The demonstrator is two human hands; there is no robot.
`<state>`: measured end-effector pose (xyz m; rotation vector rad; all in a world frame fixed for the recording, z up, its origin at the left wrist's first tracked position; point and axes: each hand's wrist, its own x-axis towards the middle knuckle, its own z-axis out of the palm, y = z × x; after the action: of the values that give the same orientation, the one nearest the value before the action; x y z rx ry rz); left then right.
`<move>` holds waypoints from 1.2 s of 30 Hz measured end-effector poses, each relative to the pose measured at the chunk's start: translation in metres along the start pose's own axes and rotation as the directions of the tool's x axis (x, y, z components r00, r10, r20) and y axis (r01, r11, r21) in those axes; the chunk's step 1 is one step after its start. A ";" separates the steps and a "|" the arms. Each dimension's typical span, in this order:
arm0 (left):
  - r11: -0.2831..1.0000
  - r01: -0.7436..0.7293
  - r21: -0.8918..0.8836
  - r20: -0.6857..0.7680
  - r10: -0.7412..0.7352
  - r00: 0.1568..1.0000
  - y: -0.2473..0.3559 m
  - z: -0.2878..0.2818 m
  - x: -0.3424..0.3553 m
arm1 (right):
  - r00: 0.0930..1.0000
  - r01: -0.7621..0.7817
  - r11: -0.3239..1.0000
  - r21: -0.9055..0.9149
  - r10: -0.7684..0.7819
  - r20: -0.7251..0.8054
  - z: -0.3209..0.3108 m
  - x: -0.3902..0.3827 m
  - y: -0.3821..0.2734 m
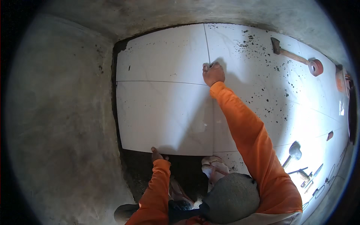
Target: The person spreads mortar on a floor using a trowel and places a large white tile onto the bed, tapping it into position with a rubber mallet.
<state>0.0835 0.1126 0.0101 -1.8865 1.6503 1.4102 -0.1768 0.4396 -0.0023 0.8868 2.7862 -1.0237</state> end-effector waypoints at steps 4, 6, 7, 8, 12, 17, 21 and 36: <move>0.995 -0.091 -0.026 -0.024 0.091 0.996 -0.001 -0.006 0.008 | 0.986 -0.153 0.983 0.105 0.145 0.081 -0.010 -0.030 -0.027; 0.999 -0.041 -0.027 -0.031 0.040 0.999 -0.001 0.003 -0.006 | 0.983 -0.183 0.977 0.113 0.181 0.031 -0.012 -0.011 -0.020; 1.000 0.014 -0.025 -0.059 -0.016 0.998 0.000 0.002 -0.014 | 0.989 -0.144 0.987 0.070 0.141 0.042 -0.017 -0.005 -0.018; 1.000 0.015 -0.025 -0.062 -0.017 0.998 -0.003 0.002 -0.016 | 0.993 -0.101 0.994 0.027 0.100 0.056 -0.021 -0.003 -0.017; 0.994 0.046 -0.095 0.120 -0.035 0.992 -0.010 -0.011 -0.018 | 0.989 -0.151 0.988 0.018 0.151 0.006 -0.024 -0.010 -0.035; 0.987 0.021 -0.159 0.115 -0.003 0.993 -0.003 -0.008 -0.033 | 0.987 -0.154 0.988 0.008 0.153 0.049 -0.007 0.006 -0.030; 0.976 -0.146 -0.161 0.108 0.164 0.981 -0.009 0.005 -0.015 | 0.998 0.038 0.974 -0.222 -0.026 0.059 0.008 0.054 0.023; 0.978 -0.138 -0.156 0.074 0.150 0.986 -0.005 -0.006 -0.033 | 0.952 0.060 0.998 -0.006 -0.055 0.301 -0.028 0.030 0.010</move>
<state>0.0944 0.1303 0.0366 -1.7851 1.7131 1.6927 -0.1919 0.4781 0.0070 0.5922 2.5723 -1.0450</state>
